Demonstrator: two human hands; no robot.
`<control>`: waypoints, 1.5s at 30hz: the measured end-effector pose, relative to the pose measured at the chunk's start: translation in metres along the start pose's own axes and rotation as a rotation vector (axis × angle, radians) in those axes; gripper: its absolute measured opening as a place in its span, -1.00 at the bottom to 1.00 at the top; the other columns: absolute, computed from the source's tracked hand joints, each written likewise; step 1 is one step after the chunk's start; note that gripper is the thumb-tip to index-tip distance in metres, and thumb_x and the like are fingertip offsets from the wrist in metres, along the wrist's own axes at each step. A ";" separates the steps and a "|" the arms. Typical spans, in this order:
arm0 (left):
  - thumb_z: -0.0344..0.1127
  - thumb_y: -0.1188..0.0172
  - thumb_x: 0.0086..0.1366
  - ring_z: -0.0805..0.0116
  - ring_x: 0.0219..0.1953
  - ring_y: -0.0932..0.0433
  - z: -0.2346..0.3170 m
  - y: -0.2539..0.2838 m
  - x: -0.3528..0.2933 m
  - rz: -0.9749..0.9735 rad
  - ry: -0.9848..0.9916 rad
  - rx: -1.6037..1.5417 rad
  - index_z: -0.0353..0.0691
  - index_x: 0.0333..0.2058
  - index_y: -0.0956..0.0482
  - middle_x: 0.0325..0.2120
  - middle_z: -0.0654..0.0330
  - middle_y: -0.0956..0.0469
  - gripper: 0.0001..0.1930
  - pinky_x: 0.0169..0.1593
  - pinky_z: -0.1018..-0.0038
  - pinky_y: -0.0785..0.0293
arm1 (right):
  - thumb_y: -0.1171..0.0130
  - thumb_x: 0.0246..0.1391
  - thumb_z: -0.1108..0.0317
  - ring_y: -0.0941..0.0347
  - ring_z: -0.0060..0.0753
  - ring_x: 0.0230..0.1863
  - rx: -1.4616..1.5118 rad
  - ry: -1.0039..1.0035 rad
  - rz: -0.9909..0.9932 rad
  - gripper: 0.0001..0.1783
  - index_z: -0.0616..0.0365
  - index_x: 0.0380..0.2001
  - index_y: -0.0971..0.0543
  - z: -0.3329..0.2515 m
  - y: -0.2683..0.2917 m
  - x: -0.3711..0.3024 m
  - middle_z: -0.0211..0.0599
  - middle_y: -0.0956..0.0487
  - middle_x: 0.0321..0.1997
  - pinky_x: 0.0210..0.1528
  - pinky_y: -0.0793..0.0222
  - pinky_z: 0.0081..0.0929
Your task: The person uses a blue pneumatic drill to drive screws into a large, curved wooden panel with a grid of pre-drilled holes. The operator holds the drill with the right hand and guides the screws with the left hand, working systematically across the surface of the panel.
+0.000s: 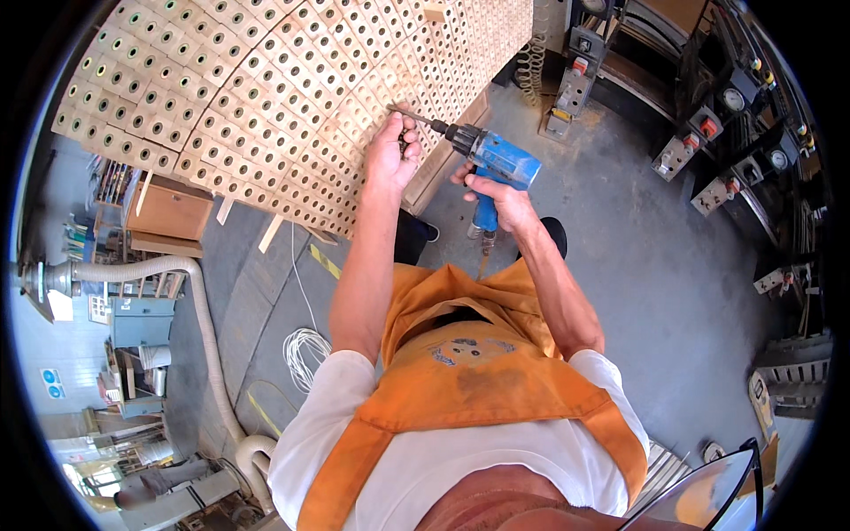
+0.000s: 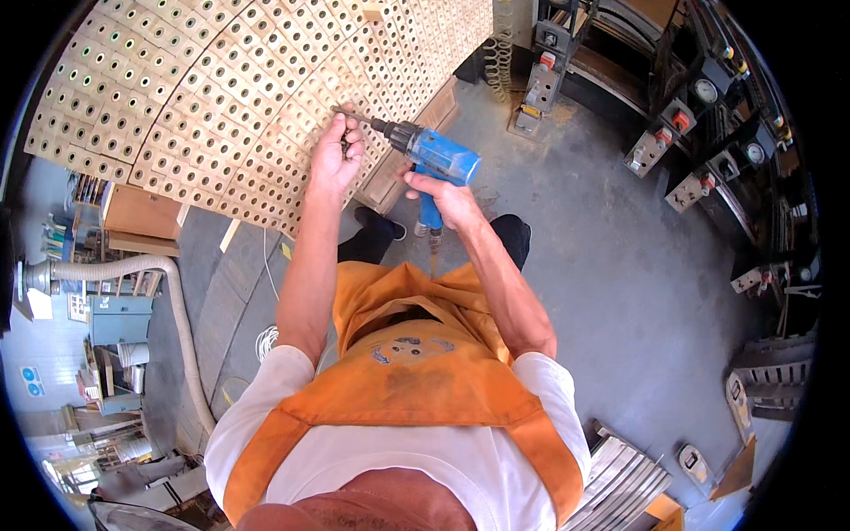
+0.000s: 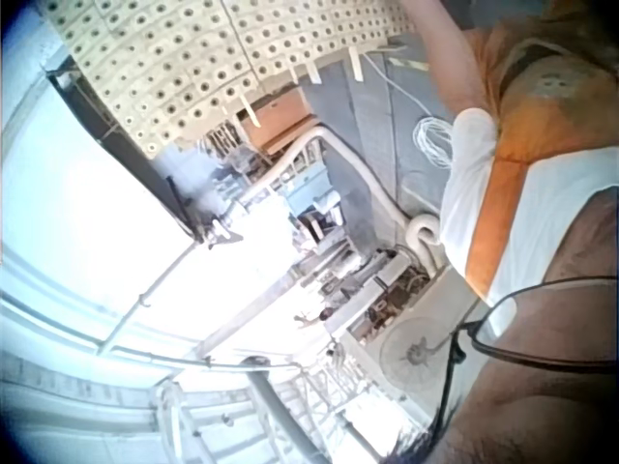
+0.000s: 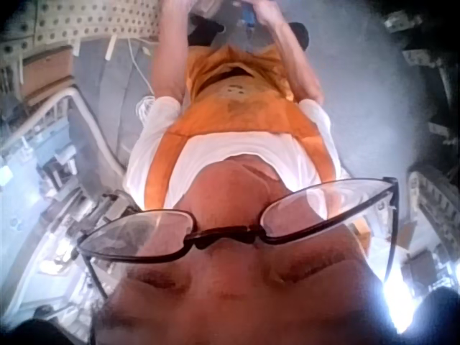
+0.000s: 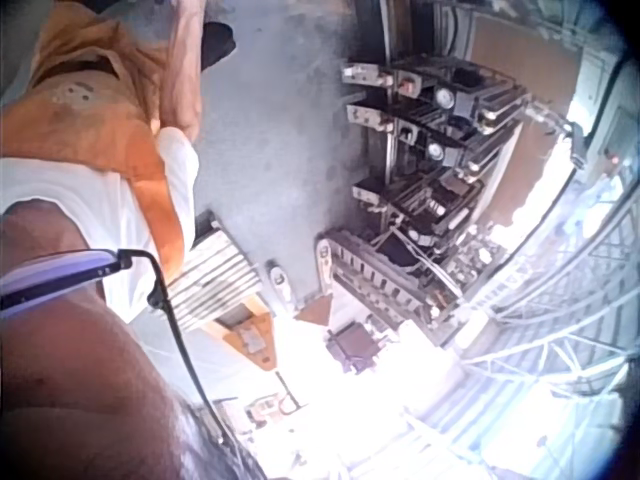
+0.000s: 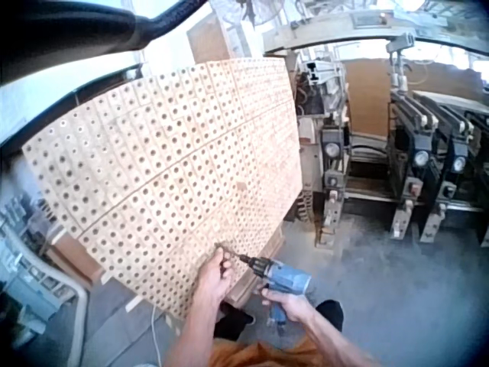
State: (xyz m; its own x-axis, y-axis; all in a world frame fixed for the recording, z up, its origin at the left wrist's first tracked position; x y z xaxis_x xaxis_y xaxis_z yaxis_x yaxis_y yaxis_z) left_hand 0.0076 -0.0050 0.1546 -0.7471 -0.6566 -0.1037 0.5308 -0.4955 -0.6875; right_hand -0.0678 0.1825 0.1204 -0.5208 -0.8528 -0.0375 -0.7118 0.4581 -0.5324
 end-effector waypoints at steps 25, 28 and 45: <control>-0.27 -0.02 0.38 0.58 -0.51 -0.29 -0.049 0.057 -0.074 0.046 0.314 0.195 -0.28 0.01 -0.37 -0.41 0.30 -0.37 -0.70 -0.59 0.73 -0.18 | -0.25 0.01 0.44 -0.50 -0.51 -0.19 -0.164 0.061 -0.035 -0.69 0.17 -0.12 -0.56 -0.013 -0.009 0.009 -0.36 -0.62 -0.21 -0.18 -0.45 -0.48; -0.37 0.01 0.36 0.56 -0.49 -0.32 -0.032 0.038 -0.066 0.027 0.203 0.244 -0.31 0.02 -0.39 -0.35 0.28 -0.40 -0.71 -0.58 0.72 -0.20 | -0.26 0.01 0.44 -0.51 -0.50 -0.18 -0.185 0.121 -0.046 -0.66 0.17 -0.09 -0.54 -0.012 -0.005 0.005 -0.35 -0.62 -0.20 -0.17 -0.44 -0.50; -0.17 0.05 0.43 0.62 -0.59 -0.25 0.014 -0.014 -0.028 -0.013 0.127 0.436 -0.25 -0.11 -0.42 -0.48 0.32 -0.37 -0.73 -0.63 0.75 -0.14 | -0.26 0.01 0.38 -0.52 -0.42 -0.10 -0.217 0.007 -0.087 -0.67 0.14 -0.11 -0.55 -0.028 0.031 -0.035 -0.33 -0.61 -0.18 -0.18 -0.44 -0.44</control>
State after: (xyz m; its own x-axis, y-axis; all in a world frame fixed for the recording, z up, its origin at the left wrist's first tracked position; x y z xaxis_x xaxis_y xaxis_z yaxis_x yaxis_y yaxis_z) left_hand 0.0261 0.0124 0.1773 -0.7834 -0.5873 -0.2032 0.6198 -0.7143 -0.3250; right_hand -0.0845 0.2335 0.1289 -0.4557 -0.8901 0.0064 -0.8385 0.4268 -0.3387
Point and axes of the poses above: each hand's wrist, its own x-axis towards the middle knuckle, its own y-axis out of the back of the hand, z = x × y, the point moved 4 cm from there along x, towards the middle knuckle
